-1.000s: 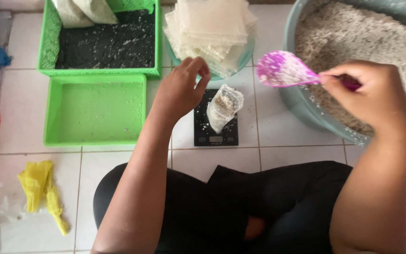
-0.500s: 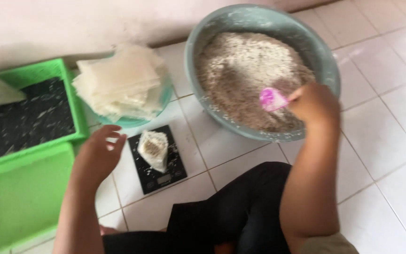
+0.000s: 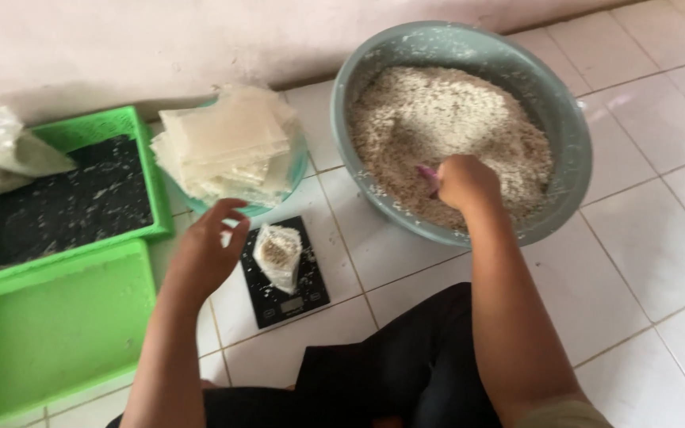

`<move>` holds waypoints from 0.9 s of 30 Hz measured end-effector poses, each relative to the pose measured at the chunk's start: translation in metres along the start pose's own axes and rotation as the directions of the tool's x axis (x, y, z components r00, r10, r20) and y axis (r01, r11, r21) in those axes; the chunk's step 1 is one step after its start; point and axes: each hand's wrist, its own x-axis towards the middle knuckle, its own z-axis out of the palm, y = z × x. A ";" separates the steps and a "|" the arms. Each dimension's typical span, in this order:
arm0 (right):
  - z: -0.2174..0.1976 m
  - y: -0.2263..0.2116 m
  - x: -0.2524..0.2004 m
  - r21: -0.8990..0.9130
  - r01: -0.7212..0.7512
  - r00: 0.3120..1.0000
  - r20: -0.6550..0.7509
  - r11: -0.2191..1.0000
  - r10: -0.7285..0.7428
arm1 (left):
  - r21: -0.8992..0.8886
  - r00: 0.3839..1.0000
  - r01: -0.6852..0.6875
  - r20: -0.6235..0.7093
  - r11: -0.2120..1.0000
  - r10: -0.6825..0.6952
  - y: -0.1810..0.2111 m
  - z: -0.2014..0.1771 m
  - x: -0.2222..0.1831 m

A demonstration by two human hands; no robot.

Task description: Scooping granular food material into small plastic bags and weighing them on a digital scale.

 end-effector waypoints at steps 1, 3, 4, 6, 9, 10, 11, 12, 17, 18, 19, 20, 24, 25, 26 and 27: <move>0.007 0.005 0.003 0.000 0.013 1.000 0.004 1.000 -0.013 | 0.005 1.000 0.011 -0.007 1.000 -0.011 -0.007 0.006 0.002; 0.020 0.011 0.012 -0.196 0.067 0.975 -0.196 0.978 -0.106 | 0.032 0.996 -0.085 0.039 0.996 0.083 -0.021 0.015 0.008; 0.018 0.008 0.007 -0.195 0.085 0.973 -0.196 0.977 -0.124 | 0.040 0.997 -0.073 0.026 0.997 0.072 -0.022 0.015 0.006; 0.013 0.000 0.002 -0.211 0.173 0.817 -0.514 0.962 -0.260 | 0.081 0.988 -0.128 0.100 0.988 0.120 -0.025 0.013 0.004; -0.001 -0.047 -0.038 -0.076 0.301 0.870 -0.385 0.951 -0.307 | 0.032 0.966 -0.136 0.227 0.990 0.125 -0.026 0.016 0.006; -0.006 -0.072 -0.064 -0.076 0.320 0.867 -0.379 0.944 -0.324 | 0.038 0.970 -0.119 0.218 0.992 0.108 -0.027 0.015 0.009; -0.009 -0.095 -0.091 0.082 0.443 0.865 -0.302 0.893 -0.402 | -0.015 0.949 -0.128 0.287 0.992 0.127 -0.028 0.015 0.011; -0.013 -0.118 -0.119 0.247 0.535 0.842 -0.233 0.808 -0.486 | -0.069 0.924 -0.134 0.353 0.989 0.150 -0.030 0.015 0.013; 0.044 -0.154 -0.136 0.063 0.686 0.708 -0.290 0.725 -0.644 | -0.056 0.922 -0.166 0.345 0.985 0.175 -0.018 0.009 0.009; 0.055 -0.158 -0.134 0.014 0.687 0.694 -0.309 0.726 -0.650 | -0.044 0.923 -0.184 0.336 0.982 0.188 -0.023 0.010 0.010; 0.063 -0.156 -0.126 0.016 0.706 0.676 -0.314 0.708 -0.667 | -0.029 0.932 -0.172 0.319 0.985 0.172 -0.027 0.011 0.011; 0.072 -0.156 -0.117 -0.006 0.705 0.675 -0.301 0.709 -0.673 | 0.022 0.935 -0.157 0.326 0.987 0.141 -0.032 0.013 0.013; 0.085 -0.142 -0.092 -0.068 0.718 0.653 -0.275 0.692 -0.705 | 0.161 0.949 -0.178 0.290 0.971 0.125 -0.037 0.023 0.014; 0.085 -0.139 -0.085 -0.068 0.723 0.648 -0.277 0.688 -0.709 | 0.165 0.951 -0.174 0.285 0.971 0.122 -0.042 0.027 0.016; 0.086 -0.136 -0.077 -0.080 0.750 0.614 -0.286 0.657 -0.736 | 0.193 0.951 -0.213 0.267 0.958 0.157 -0.046 0.031 0.019; 0.088 -0.132 -0.071 -0.092 0.773 0.582 -0.290 0.627 -0.760 | 0.218 0.948 -0.249 0.254 0.944 0.191 -0.049 0.036 0.019</move>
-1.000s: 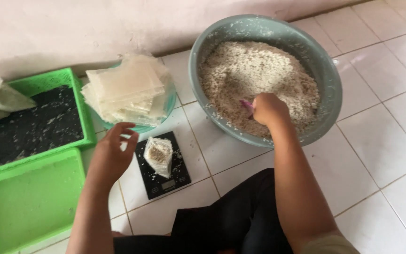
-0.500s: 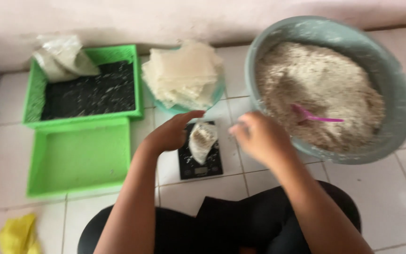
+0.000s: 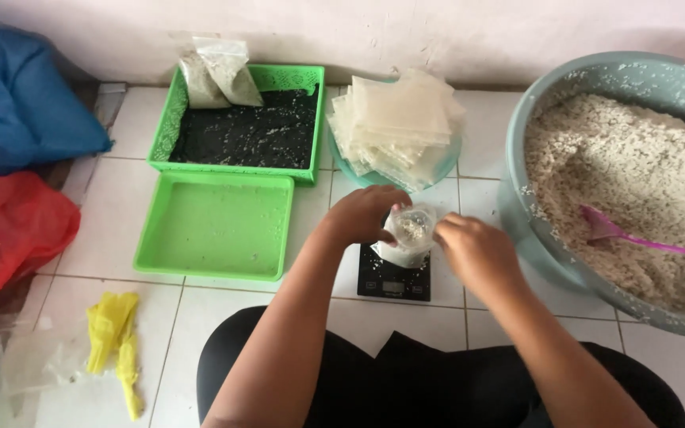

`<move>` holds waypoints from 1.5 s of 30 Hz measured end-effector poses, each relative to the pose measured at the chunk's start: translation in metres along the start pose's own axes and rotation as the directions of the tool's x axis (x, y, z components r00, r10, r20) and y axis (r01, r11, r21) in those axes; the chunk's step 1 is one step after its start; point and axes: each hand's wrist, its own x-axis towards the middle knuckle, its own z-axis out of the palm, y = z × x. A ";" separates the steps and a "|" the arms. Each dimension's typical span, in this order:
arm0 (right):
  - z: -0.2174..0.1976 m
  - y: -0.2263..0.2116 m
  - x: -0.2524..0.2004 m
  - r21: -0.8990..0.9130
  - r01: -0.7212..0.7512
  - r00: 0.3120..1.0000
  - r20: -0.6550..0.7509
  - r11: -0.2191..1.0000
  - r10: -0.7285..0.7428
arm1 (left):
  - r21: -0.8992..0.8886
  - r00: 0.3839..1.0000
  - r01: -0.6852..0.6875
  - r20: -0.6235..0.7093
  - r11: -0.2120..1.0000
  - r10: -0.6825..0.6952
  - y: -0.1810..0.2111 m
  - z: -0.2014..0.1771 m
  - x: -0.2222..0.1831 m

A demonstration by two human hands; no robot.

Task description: Scooping granular food material into small plastic bags and weighing them on a digital scale.

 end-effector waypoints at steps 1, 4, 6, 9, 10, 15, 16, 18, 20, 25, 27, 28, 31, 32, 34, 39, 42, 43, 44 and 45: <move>-0.007 0.001 0.002 0.001 0.003 1.000 0.003 1.000 -0.003 | -0.002 1.000 0.004 0.000 1.000 -0.004 -0.003 0.004 0.002; -0.028 0.005 0.005 0.031 0.099 0.995 -0.018 0.995 -0.098 | 0.008 0.998 -0.006 -0.058 1.000 0.006 -0.004 0.010 0.006; -0.037 0.004 0.005 0.077 0.111 0.993 0.020 0.991 -0.112 | -0.027 0.999 -0.006 -0.053 1.000 0.004 -0.001 0.006 0.003; -0.046 0.001 0.006 0.082 0.118 0.990 0.064 0.990 -0.124 | -0.028 0.997 -0.002 -0.071 1.000 0.000 -0.001 0.011 0.003; -0.043 0.004 0.005 0.082 0.113 0.991 0.067 0.990 -0.119 | -0.031 0.998 -0.005 -0.067 1.000 0.003 -0.002 0.011 0.003; -0.045 -0.010 0.001 0.224 0.111 0.994 -0.041 0.968 -0.105 | 0.018 0.998 0.017 -0.057 1.000 -0.016 -0.005 0.017 0.007; -0.034 -0.011 0.004 0.224 0.106 0.994 -0.038 0.969 -0.101 | 0.015 0.998 0.015 -0.053 1.000 -0.014 -0.001 0.015 0.005; -0.011 -0.010 0.011 0.278 0.110 0.994 -0.047 0.954 -0.101 | 0.015 0.998 0.034 -0.045 0.999 -0.033 0.007 0.008 0.002; -0.009 -0.011 0.015 0.285 0.079 0.997 -0.019 0.955 -0.077 | 0.015 0.998 0.040 -0.047 0.999 -0.039 0.006 0.009 0.002; -0.009 -0.011 0.017 0.281 0.014 0.992 0.116 0.960 -0.048 | 0.032 0.998 0.037 -0.046 0.999 -0.036 0.002 0.015 0.003; -0.018 -0.017 0.015 0.311 -0.071 0.987 0.160 0.948 0.021 | 0.082 0.998 0.058 -0.030 0.995 -0.056 0.002 0.016 0.004; -0.013 -0.013 0.017 0.311 -0.074 0.986 0.164 0.948 0.023 | 0.079 0.998 0.058 -0.027 0.995 -0.056 0.006 0.014 0.004; -0.004 -0.005 0.019 0.272 -0.065 0.988 0.156 0.960 0.023 | 0.053 0.994 0.108 -0.022 0.993 -0.107 0.015 0.008 0.002; -0.005 -0.005 0.020 0.262 -0.066 0.986 0.164 0.963 0.023 | 0.079 0.994 0.111 -0.018 0.991 -0.110 0.017 0.006 0.000; -0.007 -0.005 0.020 0.254 -0.064 0.985 0.173 0.965 0.020 | 0.105 0.993 0.115 -0.016 0.988 -0.114 0.020 0.005 -0.001; -0.003 -0.005 0.019 0.288 -0.066 0.993 0.116 0.956 0.034 | 0.274 0.995 0.098 -0.049 0.957 -0.088 0.015 0.024 0.007; 0.011 -0.001 0.023 0.259 -0.068 0.995 0.089 0.963 0.046 | 0.328 0.990 0.126 -0.100 0.936 -0.099 0.008 0.041 0.012; 0.011 -0.001 0.023 0.258 -0.065 0.995 0.087 0.964 0.044 | 0.329 0.990 0.128 -0.104 0.936 -0.099 0.009 0.042 0.013; 0.011 0.000 0.024 0.251 -0.055 0.996 0.084 0.966 0.035 | 0.303 0.985 0.153 -0.117 0.940 -0.123 0.010 0.042 0.014; 0.011 0.001 0.024 0.244 -0.045 0.996 0.080 0.969 0.026 | 0.278 0.981 0.178 -0.130 0.944 -0.146 0.011 0.043 0.015</move>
